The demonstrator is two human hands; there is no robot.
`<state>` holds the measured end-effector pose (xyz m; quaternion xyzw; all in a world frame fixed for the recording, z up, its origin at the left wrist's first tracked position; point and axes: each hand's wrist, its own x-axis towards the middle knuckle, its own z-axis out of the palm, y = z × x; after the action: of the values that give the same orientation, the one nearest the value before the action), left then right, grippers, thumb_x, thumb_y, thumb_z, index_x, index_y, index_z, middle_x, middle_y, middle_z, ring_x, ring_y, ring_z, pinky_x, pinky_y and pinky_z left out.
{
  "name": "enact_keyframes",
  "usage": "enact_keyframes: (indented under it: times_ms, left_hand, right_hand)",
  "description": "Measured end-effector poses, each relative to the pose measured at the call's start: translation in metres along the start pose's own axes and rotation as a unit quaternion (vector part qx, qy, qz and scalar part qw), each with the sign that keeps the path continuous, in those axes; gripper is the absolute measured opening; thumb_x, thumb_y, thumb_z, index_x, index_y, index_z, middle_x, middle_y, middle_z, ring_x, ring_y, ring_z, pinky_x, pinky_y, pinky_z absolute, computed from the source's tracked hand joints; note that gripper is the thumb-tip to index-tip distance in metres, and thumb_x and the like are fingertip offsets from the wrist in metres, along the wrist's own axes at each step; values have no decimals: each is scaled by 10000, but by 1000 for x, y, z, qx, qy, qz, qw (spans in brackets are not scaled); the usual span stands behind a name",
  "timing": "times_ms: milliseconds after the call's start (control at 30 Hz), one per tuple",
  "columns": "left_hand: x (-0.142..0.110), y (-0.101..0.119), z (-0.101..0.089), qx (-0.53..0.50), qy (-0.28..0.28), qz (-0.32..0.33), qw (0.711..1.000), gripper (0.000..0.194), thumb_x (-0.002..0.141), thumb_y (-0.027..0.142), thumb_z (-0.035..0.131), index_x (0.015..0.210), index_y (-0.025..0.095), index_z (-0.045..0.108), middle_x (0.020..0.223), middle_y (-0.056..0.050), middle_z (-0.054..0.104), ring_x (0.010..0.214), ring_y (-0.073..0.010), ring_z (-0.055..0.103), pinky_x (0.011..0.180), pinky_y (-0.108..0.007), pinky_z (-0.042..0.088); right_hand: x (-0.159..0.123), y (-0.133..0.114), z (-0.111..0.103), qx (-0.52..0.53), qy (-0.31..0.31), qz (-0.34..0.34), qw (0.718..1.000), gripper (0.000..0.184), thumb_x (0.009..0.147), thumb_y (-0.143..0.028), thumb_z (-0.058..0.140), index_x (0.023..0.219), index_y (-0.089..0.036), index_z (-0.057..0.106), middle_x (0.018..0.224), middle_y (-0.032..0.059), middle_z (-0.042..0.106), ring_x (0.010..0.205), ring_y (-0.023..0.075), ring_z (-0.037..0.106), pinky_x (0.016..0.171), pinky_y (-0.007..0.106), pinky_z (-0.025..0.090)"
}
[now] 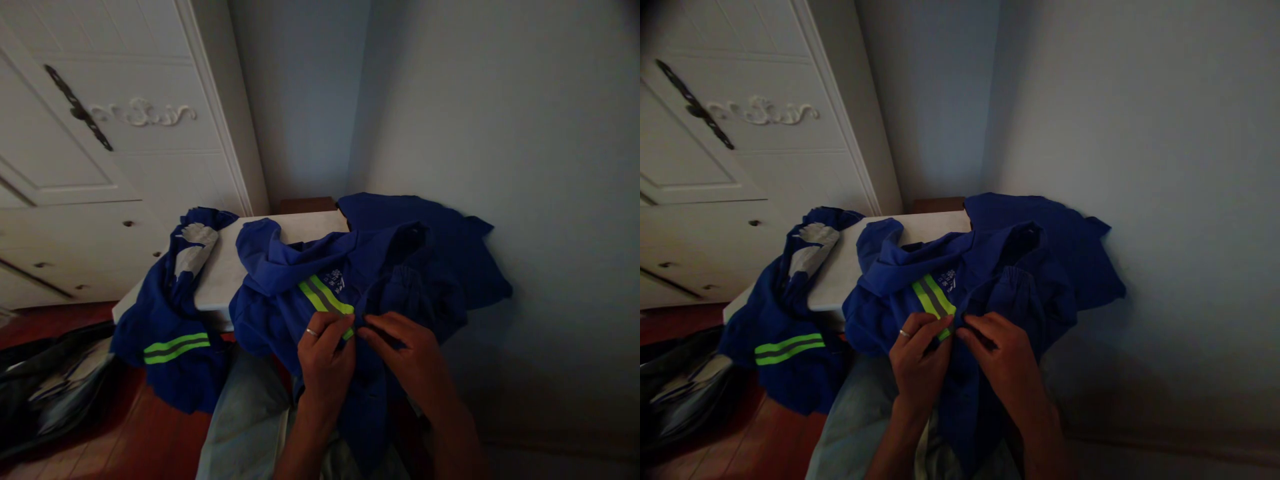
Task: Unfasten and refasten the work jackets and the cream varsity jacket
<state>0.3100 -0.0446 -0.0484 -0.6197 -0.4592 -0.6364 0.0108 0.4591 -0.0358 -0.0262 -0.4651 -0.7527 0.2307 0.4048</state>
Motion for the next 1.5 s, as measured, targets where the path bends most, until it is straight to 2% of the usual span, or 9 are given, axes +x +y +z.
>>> enact_keyframes:
  times_ms: [133,267,367,533,700,933,1033,1333,1500]
  left_hand:
    - [-1,-1,1,-3,1,6,1000,189,795,21,666,915,152,729,794,-3,625,687,-88,630,635,-164,530]
    - [-2,0,2,0,12,0,1000,194,792,23,661,901,170,724,788,0,628,681,-95,636,628,-177,539]
    - [-2,2,2,-4,11,-17,1000,213,777,14,648,892,175,728,782,-2,631,681,-103,636,630,-190,544]
    - [1,0,2,-62,2,-97,993,241,750,21,630,863,195,754,857,-29,656,761,-133,661,672,-228,564]
    - [2,-6,1,-128,-67,-155,977,365,735,-12,562,936,208,772,1004,-48,741,926,-168,711,852,-284,581]
    - [0,-2,3,-85,-36,-104,990,287,757,13,610,953,166,752,905,-55,733,833,-158,708,774,-262,593]
    - [-1,-1,3,-67,-12,-88,994,218,771,33,637,905,173,738,878,-47,729,807,-157,707,751,-266,599]
    - [-7,-5,5,-43,-6,-52,998,231,759,12,623,879,181,724,876,-48,725,810,-163,709,738,-279,606]
    - [-6,-5,4,-57,-10,-64,996,238,750,1,627,875,175,734,909,-61,740,835,-168,719,770,-277,603]
  right_hand:
    - [0,-7,4,-12,17,-12,1000,104,904,-239,635,927,-196,728,734,-7,612,617,100,583,571,204,456]
    - [6,-12,12,-19,47,-25,998,110,863,-173,596,778,-181,666,671,-16,558,577,91,527,551,207,408]
    - [9,-13,16,-20,57,-3,998,105,810,-159,563,712,-189,587,632,-25,515,558,94,482,541,216,377]
    - [13,-10,16,88,23,52,995,76,743,-169,462,675,-204,458,635,-30,430,571,103,409,522,211,348]
    - [12,-2,19,175,1,99,980,81,763,-222,462,685,-203,454,658,-28,393,597,112,384,532,216,352]
    - [11,-2,23,103,21,62,992,234,899,-358,569,741,-193,517,692,-20,494,640,114,481,596,220,412]
    - [11,-1,21,68,19,42,997,237,940,-347,538,766,-189,569,727,0,557,677,122,540,624,221,435]
    - [10,1,21,-19,35,17,999,140,849,-261,576,722,-203,583,691,-1,587,605,120,528,558,227,407]
    - [9,2,21,-35,30,1,999,68,812,-191,576,749,-201,597,704,-11,576,611,114,527,575,225,414]
